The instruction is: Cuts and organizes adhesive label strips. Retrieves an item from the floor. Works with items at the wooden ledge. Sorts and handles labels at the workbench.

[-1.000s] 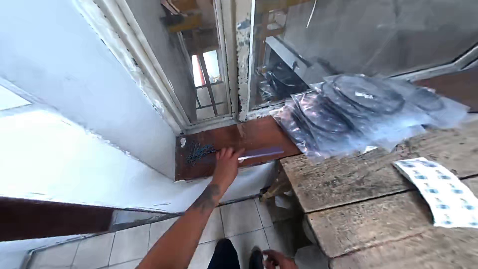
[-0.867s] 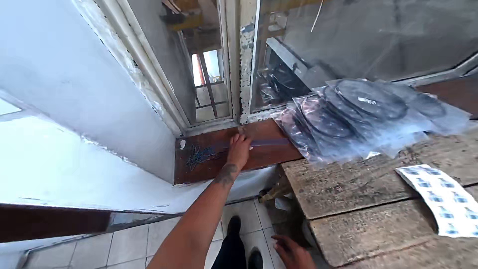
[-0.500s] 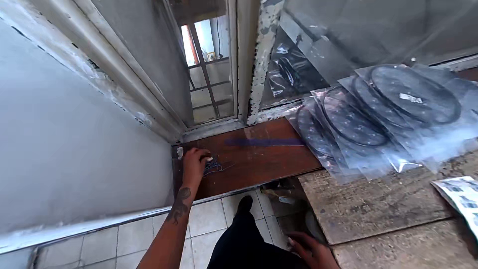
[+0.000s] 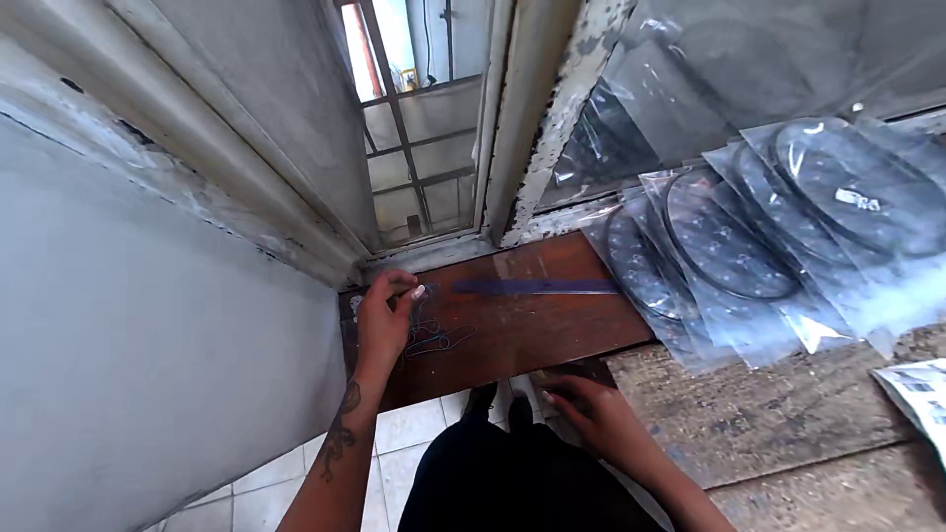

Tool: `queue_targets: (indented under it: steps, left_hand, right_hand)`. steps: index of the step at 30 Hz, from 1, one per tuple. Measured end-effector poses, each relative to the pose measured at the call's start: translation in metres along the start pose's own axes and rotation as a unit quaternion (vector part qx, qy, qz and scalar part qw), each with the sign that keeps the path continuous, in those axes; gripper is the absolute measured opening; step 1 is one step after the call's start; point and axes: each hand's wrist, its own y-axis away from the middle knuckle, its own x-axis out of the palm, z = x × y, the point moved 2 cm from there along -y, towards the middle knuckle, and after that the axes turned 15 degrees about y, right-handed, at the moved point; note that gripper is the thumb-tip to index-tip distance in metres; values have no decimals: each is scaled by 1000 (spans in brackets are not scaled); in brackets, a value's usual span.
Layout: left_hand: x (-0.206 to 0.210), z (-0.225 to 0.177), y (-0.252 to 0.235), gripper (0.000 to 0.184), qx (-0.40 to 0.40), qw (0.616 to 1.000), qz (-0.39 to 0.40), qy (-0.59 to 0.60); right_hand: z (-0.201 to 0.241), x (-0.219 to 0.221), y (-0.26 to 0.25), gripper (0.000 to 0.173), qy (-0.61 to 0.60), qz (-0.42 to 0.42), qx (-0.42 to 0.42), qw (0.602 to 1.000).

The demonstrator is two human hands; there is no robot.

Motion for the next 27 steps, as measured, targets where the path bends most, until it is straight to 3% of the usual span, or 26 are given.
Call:
queue_targets:
  steps: [5,8,9,12,15,17,20,23,24,27]
  left_hand:
    - [2,-34,4,44,-45,991,-1,123]
    - [7,-51,13,45,-56,982,20,180]
    - [8,-55,17,45,-54,980,31,188]
    - [9,-61,27,47,-40,980,54,189]
    - [7,-57,26,42,-54,973,54,218]
    - [9,-53,26,29,-95,944,76,307]
    - [22,-52,43,21,-155,891,171,392]
    - [34,-56,54,24,-176,839,238,456]
    - [33,-57,55,27,-178,832,254,460]
    - [10,-50,51,26,-201,839,218,455]
  right_hand:
    - [57,-20,-67,28,-135,-21,-48,989]
    - [96,-30,-100,59,-218,-11,-72,973]
    - [106,-32,-106,59,-240,-10,-77,968]
    - [121,-32,-111,20,-263,-35,-94,960]
    - [112,-33,-109,12,-293,-52,-107,949]
    - [107,-42,-102,16,-416,-4,-51,908]
    - [111,-48,-90,22,-618,68,21,783]
    - [114,-48,-77,29,-705,99,17,702]
    - [112,-51,-68,32,-716,105,9,690]
    - [93,-84,-27,35,-697,43,-9,715]
